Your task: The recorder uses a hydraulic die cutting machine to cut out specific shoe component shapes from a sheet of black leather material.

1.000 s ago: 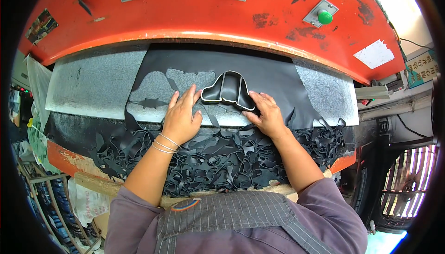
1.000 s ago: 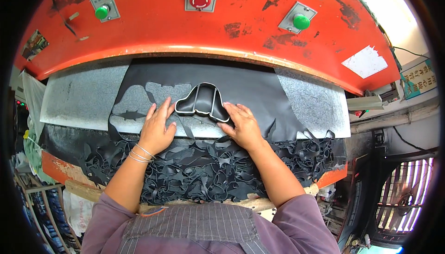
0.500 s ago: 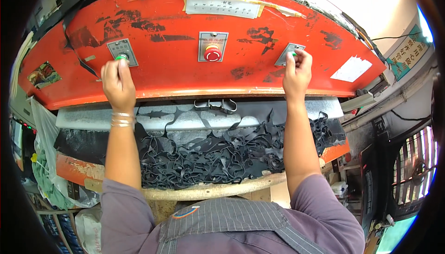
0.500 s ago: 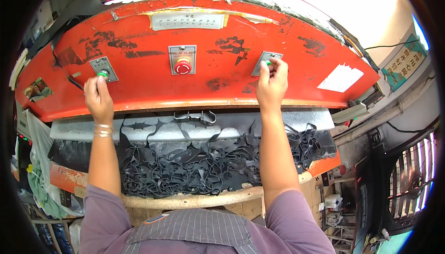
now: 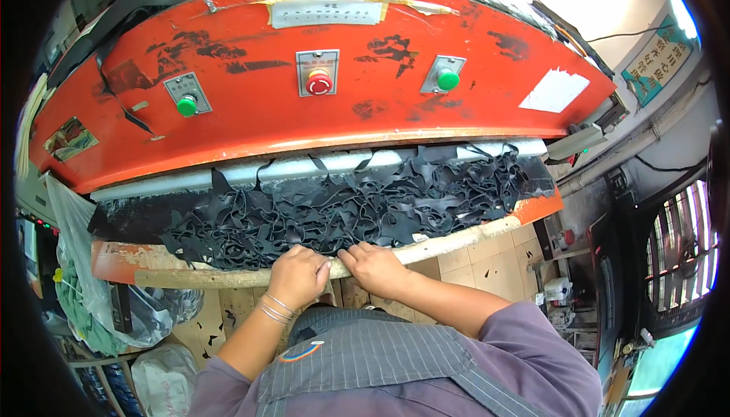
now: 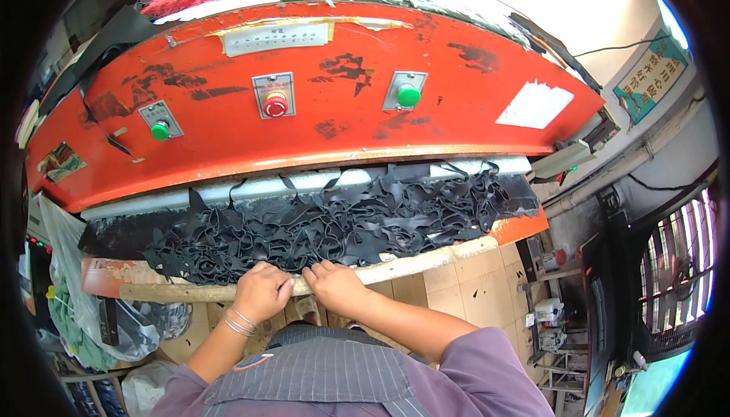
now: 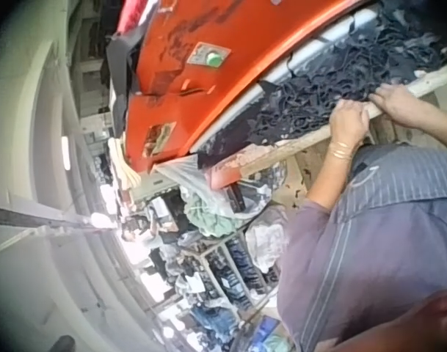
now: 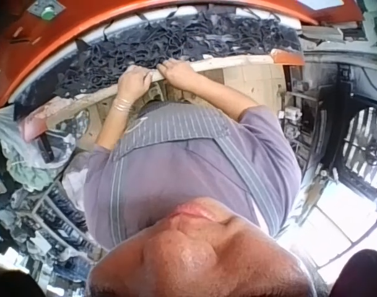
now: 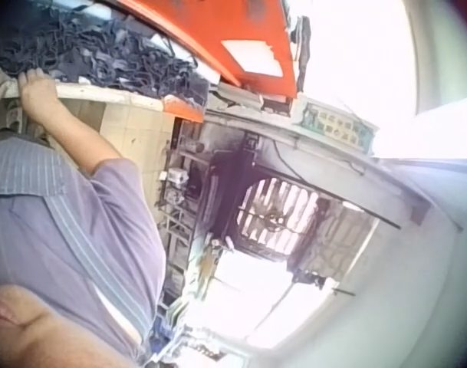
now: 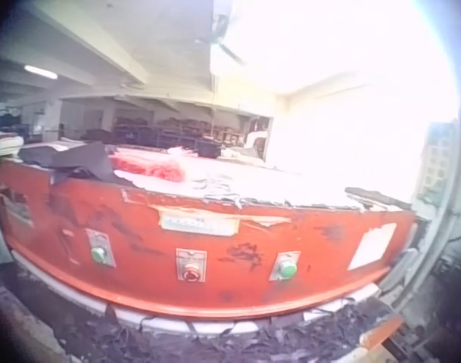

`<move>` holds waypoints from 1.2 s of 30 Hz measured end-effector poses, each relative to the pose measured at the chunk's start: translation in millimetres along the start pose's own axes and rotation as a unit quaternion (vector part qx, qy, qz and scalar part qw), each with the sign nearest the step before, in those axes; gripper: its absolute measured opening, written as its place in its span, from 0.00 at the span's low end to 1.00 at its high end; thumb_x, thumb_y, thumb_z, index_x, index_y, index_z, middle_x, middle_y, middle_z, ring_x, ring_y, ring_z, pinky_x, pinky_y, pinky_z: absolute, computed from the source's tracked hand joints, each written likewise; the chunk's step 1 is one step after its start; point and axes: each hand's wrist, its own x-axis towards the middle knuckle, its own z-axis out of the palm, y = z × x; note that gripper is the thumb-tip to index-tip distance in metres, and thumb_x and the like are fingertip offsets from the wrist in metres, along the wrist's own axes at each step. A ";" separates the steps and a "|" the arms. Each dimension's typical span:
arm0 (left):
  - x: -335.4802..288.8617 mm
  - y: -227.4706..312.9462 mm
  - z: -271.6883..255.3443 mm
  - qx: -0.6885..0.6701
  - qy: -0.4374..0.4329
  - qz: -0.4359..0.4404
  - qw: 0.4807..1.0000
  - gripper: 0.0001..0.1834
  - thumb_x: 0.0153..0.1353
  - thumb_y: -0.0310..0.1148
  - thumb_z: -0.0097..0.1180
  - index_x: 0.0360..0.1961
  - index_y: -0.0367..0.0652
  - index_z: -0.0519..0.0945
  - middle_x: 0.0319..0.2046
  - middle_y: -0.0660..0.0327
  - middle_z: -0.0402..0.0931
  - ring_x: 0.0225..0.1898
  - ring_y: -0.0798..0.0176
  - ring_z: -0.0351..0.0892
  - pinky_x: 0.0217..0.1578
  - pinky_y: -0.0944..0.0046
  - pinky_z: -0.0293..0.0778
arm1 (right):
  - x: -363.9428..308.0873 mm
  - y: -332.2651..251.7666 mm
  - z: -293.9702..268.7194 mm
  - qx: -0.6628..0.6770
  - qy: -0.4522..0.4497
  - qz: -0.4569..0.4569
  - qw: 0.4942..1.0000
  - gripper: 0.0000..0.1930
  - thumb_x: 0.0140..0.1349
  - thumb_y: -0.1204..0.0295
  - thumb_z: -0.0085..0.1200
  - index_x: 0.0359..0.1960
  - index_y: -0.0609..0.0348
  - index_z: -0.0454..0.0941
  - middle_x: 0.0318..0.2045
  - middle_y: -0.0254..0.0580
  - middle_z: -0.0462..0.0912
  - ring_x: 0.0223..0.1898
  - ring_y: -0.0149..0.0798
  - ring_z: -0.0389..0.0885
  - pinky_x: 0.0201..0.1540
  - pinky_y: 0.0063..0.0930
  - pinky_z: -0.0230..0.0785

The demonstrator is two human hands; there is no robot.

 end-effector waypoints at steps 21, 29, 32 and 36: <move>204.0 -141.1 -37.4 0.129 0.051 -0.026 0.990 0.11 0.53 0.32 0.58 0.39 0.44 0.81 0.36 0.58 0.80 0.41 0.54 0.76 0.40 0.56 0.75 | 235.0 177.4 -55.4 -0.111 0.106 -0.151 0.977 0.06 0.52 0.69 0.50 0.28 0.52 0.79 0.29 0.35 0.81 0.37 0.40 0.81 0.37 0.37 0.70; 301.1 -216.2 13.6 0.326 -0.050 0.044 0.943 0.09 0.57 0.30 0.49 0.36 0.40 0.78 0.38 0.57 0.81 0.40 0.58 0.83 0.37 0.60 0.79 | 299.8 239.6 -47.0 -0.058 -0.041 -0.257 0.964 0.07 0.53 0.66 0.51 0.28 0.49 0.81 0.31 0.39 0.82 0.40 0.45 0.82 0.39 0.41 0.74; 296.7 -228.3 13.7 0.356 -0.065 -0.003 0.932 0.10 0.59 0.30 0.47 0.39 0.40 0.77 0.41 0.56 0.81 0.41 0.56 0.83 0.38 0.59 0.80 | 282.5 246.6 -78.1 -0.042 0.063 -0.147 0.986 0.08 0.54 0.69 0.50 0.32 0.55 0.79 0.31 0.45 0.82 0.40 0.50 0.81 0.40 0.45 0.74; 286.5 -234.2 5.4 0.373 -0.058 -0.123 0.918 0.13 0.60 0.30 0.45 0.45 0.41 0.77 0.46 0.54 0.80 0.42 0.53 0.82 0.39 0.56 0.80 | 231.0 264.1 -77.1 0.130 0.136 0.219 0.958 0.12 0.56 0.68 0.48 0.32 0.67 0.76 0.33 0.62 0.81 0.39 0.61 0.80 0.43 0.51 0.71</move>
